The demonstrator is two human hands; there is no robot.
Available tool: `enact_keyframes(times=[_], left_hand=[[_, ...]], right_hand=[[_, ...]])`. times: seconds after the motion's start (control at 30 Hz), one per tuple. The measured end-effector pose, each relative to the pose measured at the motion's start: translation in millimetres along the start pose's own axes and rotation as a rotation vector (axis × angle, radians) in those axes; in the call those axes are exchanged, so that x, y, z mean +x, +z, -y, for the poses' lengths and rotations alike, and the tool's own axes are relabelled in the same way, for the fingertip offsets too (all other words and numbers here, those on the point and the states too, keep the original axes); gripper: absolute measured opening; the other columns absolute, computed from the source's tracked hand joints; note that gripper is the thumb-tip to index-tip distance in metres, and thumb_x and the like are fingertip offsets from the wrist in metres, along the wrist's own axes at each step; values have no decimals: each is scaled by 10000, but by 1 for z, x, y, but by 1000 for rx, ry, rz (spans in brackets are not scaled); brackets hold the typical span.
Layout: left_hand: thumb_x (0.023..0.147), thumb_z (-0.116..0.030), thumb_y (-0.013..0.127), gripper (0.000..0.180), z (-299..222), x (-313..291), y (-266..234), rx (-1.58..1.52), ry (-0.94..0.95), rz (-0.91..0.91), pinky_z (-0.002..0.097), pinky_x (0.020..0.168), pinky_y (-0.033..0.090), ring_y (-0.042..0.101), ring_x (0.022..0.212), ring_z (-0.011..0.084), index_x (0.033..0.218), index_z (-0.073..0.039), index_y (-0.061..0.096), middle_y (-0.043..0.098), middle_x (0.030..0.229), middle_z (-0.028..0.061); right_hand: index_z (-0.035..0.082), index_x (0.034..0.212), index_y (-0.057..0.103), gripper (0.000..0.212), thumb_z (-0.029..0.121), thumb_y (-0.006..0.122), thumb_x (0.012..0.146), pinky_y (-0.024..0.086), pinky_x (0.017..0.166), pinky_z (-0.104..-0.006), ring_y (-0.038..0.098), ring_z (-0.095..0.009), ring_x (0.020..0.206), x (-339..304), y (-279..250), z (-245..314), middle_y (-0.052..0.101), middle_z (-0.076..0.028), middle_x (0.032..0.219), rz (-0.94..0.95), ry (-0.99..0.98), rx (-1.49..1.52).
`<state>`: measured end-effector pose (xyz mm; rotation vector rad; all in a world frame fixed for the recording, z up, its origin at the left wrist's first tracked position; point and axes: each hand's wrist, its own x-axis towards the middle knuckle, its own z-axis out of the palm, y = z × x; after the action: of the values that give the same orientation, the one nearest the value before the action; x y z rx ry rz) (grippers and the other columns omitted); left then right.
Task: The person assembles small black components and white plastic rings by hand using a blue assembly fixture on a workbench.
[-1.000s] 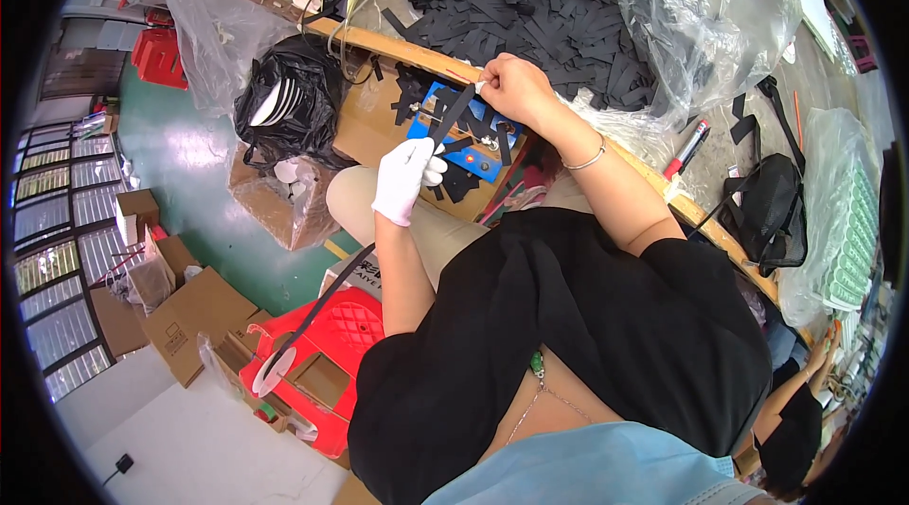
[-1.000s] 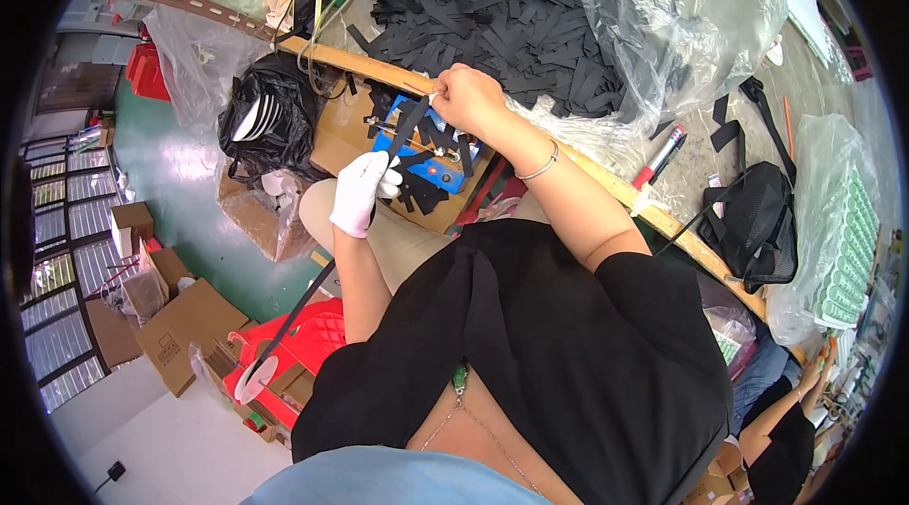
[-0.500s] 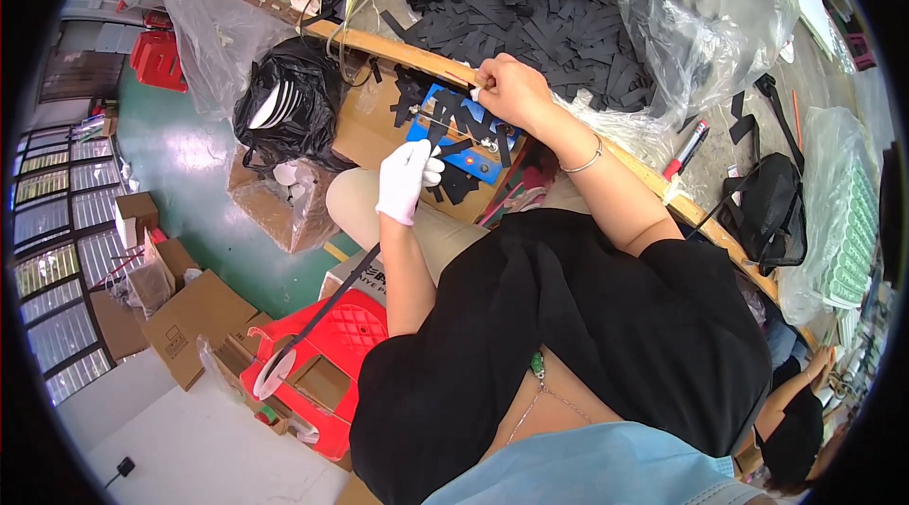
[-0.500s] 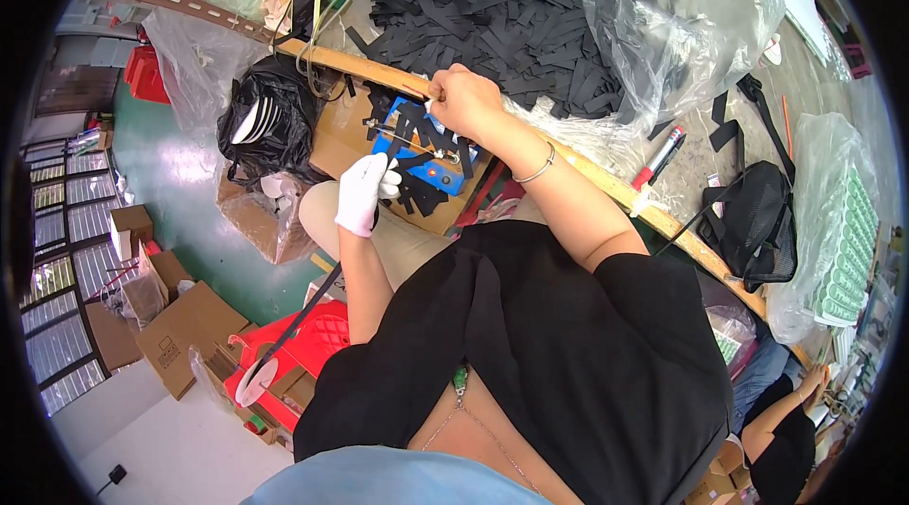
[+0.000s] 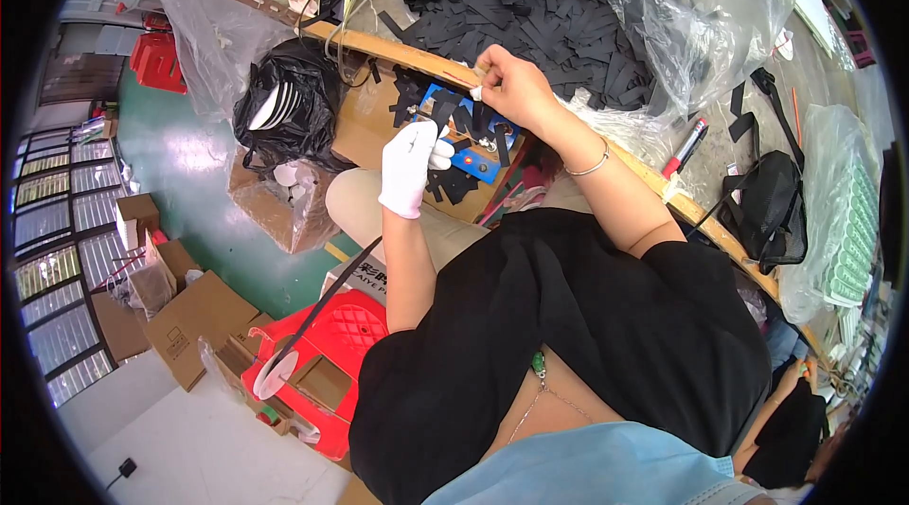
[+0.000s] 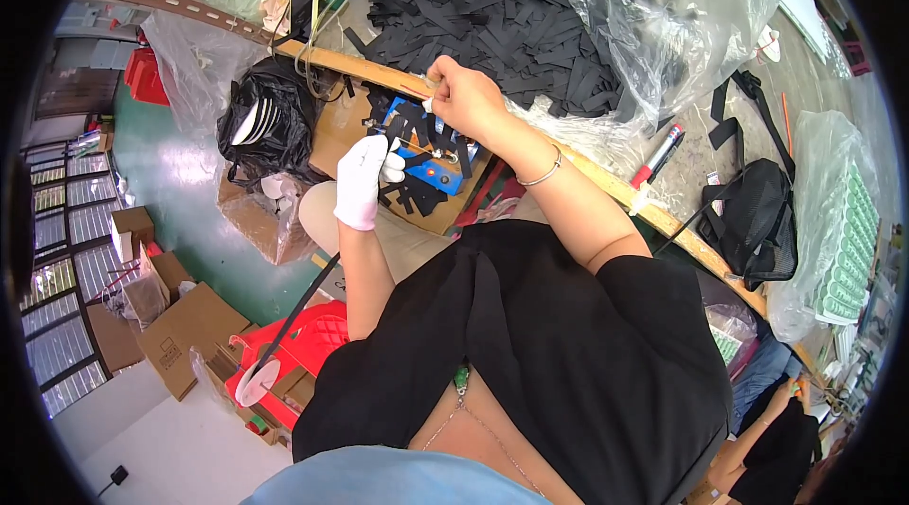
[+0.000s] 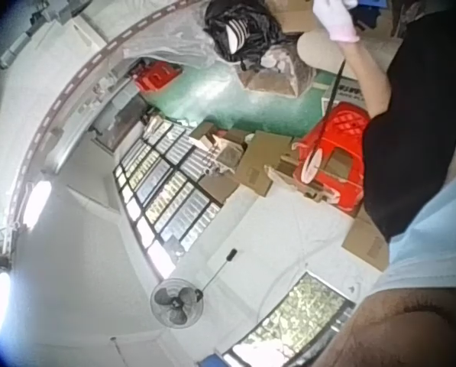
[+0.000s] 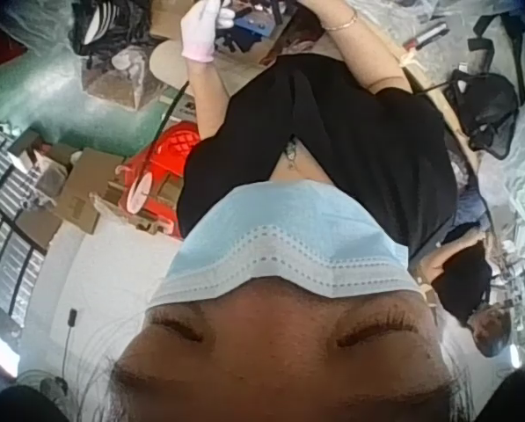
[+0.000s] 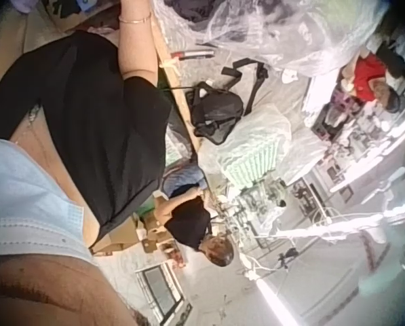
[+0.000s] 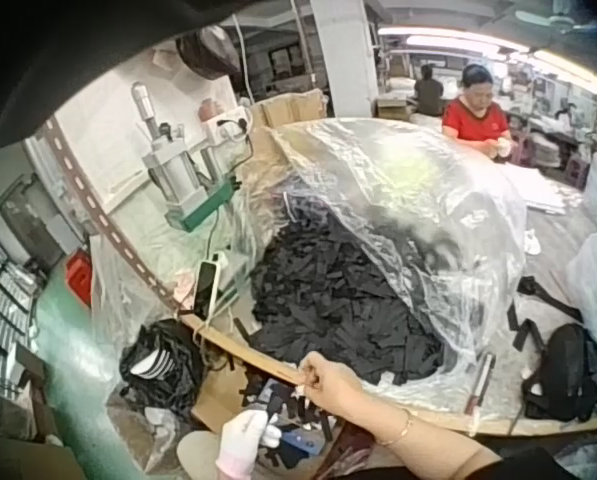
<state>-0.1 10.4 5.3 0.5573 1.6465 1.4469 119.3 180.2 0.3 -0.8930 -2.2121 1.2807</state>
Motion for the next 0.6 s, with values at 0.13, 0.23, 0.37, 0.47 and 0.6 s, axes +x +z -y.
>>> enact_keyframes(times=[0.13,0.23,0.37,0.47,0.6], left_hand=[[901,-203,520,247,-1,0,0,10,-2,-13,217,528,473,581,565,117,963,23,598,634,716,96],[901,-207,519,251,-1,3,1,17,-10,-23,217,526,470,579,566,115,966,23,599,633,713,92],[900,-209,522,252,0,4,1,48,-10,-20,214,521,463,575,562,111,958,22,603,633,714,89],[898,-212,527,253,-1,3,2,33,-21,-39,211,518,457,571,559,109,946,23,607,636,715,91],[895,-212,531,252,3,1,-4,49,-58,-11,211,515,452,568,551,108,950,21,611,639,713,91]], right_hand=[[56,887,604,164,95,645,733,435,604,-259,564,-147,637,-6,2,3,597,-68,705,15,-139,-121],[21,884,615,159,109,653,757,429,611,-242,542,-110,653,-1,12,-8,591,-53,725,80,-147,68],[-34,840,613,140,97,631,794,416,605,-216,491,-63,668,4,19,-12,550,-11,744,335,84,517],[-31,808,623,94,56,624,771,412,601,-203,498,-60,672,6,22,-10,543,-13,742,324,82,459],[-5,776,636,95,82,636,736,432,603,-231,545,-93,663,9,20,-8,559,-33,718,148,4,161]])
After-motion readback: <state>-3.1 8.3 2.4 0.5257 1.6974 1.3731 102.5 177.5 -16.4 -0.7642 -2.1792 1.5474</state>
